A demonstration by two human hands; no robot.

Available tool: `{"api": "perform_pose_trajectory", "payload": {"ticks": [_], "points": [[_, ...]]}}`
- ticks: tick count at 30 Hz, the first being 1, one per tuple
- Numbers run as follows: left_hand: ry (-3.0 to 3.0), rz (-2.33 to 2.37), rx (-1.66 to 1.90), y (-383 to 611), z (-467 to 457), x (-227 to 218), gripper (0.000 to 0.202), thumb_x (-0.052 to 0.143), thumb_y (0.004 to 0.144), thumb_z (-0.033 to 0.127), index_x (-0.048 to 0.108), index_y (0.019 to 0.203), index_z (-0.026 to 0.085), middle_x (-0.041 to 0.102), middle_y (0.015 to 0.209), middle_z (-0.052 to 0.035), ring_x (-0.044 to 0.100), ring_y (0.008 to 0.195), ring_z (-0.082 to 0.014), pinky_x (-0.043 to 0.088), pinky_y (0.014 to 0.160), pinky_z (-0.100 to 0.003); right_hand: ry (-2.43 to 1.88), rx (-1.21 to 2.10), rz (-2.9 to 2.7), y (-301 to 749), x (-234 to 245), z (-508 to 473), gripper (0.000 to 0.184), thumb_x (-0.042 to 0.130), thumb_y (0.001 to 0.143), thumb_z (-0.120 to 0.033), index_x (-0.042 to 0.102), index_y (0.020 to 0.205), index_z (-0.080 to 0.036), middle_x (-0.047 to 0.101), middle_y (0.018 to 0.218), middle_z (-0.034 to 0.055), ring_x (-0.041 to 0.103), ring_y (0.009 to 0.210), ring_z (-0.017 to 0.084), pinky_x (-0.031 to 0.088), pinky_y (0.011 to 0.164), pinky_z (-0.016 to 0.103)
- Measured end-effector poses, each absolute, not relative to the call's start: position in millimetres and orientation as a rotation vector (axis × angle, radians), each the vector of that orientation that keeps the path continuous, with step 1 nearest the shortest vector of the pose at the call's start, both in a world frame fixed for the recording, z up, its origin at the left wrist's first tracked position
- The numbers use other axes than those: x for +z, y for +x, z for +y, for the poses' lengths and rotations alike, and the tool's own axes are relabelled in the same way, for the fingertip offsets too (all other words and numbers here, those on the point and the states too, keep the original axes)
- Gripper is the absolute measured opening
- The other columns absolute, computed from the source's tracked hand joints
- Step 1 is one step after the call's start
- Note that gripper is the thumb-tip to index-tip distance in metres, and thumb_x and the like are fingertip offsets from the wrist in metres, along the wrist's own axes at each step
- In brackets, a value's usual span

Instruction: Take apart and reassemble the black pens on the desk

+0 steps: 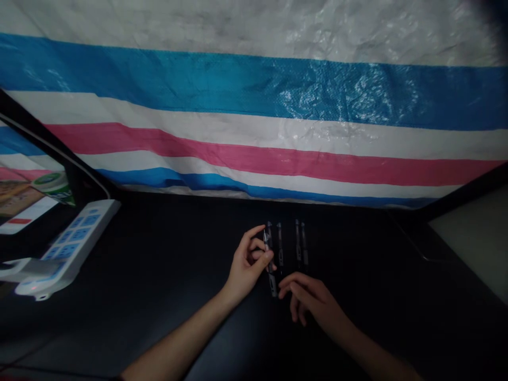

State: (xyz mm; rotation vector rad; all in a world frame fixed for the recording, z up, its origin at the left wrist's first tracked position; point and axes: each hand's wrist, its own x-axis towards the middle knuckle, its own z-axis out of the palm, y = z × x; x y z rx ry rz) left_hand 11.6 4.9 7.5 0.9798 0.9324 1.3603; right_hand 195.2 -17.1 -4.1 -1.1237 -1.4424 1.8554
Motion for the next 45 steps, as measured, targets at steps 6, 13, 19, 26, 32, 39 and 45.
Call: {"api": "perform_pose_trajectory", "payload": {"ticks": [6,13,19,26,32,39,45], "points": [[0.988,0.963,1.379,9.7,7.5,5.2,0.041,0.073,0.076,0.026,0.052,0.111,0.021,0.053,0.074,0.0069,0.067,0.053,-0.0116,0.05,0.05,-0.019,-1.113,1.879,-1.413,194.1,-4.7,-16.2,0.044,0.053,0.087,-0.054,0.062,0.092,-0.012,0.064,0.081,0.007,0.056,0.049,0.008,0.039,0.038,0.016],[0.97,0.99,1.376,8.2,9.4,5.9,0.044,0.073,0.077,0.028,0.05,0.114,0.023,0.051,0.077,0.0071,0.066,0.053,-0.0103,0.049,0.049,-0.019,-1.099,1.893,-1.441,195.0,-5.6,-16.0,0.04,0.053,0.087,-0.051,0.063,0.09,-0.013,0.063,0.077,0.0058,0.056,0.051,0.01,0.04,0.039,0.018],[0.946,1.015,1.396,7.9,9.9,6.8,0.045,0.072,0.078,0.027,0.049,0.116,0.023,0.053,0.074,0.0075,0.065,0.053,-0.0107,0.048,0.049,-0.019,-1.109,1.878,-1.453,193.5,-3.5,-16.8,0.037,0.053,0.087,-0.049,0.063,0.087,-0.013,0.063,0.075,0.005,0.055,0.051,0.009,0.039,0.039,0.017],[0.923,1.025,1.423,8.1,9.5,6.1,0.041,0.071,0.078,0.027,0.051,0.113,0.024,0.053,0.073,0.0079,0.064,0.053,-0.0099,0.046,0.049,-0.019,-1.104,1.872,-1.471,194.6,-5.9,-17.0,0.032,0.054,0.087,-0.044,0.063,0.086,-0.014,0.063,0.075,0.0037,0.055,0.051,0.009,0.04,0.039,0.016],[0.899,1.037,1.408,7.6,10.0,4.7,0.042,0.069,0.08,0.029,0.046,0.115,0.025,0.053,0.073,0.0083,0.064,0.054,-0.0094,0.045,0.049,-0.018,-1.108,1.871,-1.478,194.5,-3.3,-16.6,0.029,0.053,0.088,-0.041,0.063,0.087,-0.014,0.063,0.075,0.0039,0.056,0.052,0.009,0.04,0.039,0.016],[0.922,1.032,1.404,7.2,10.4,5.4,0.04,0.07,0.079,0.03,0.048,0.111,0.025,0.053,0.074,0.0081,0.063,0.053,-0.0096,0.045,0.049,-0.019,-1.112,1.877,-1.479,194.2,-2.0,-16.5,0.028,0.054,0.086,-0.041,0.063,0.087,-0.014,0.063,0.075,0.0037,0.055,0.052,0.009,0.04,0.04,0.017],[0.895,1.055,1.449,6.2,10.8,4.9,0.034,0.066,0.083,0.032,0.048,0.11,0.024,0.055,0.078,0.0057,0.058,0.053,-0.0068,0.046,0.053,-0.019,-1.137,1.865,-1.496,194.7,-2.1,-16.4,0.027,0.054,0.086,-0.04,0.063,0.086,-0.014,0.064,0.075,0.0036,0.056,0.052,0.009,0.041,0.04,0.017]]}}
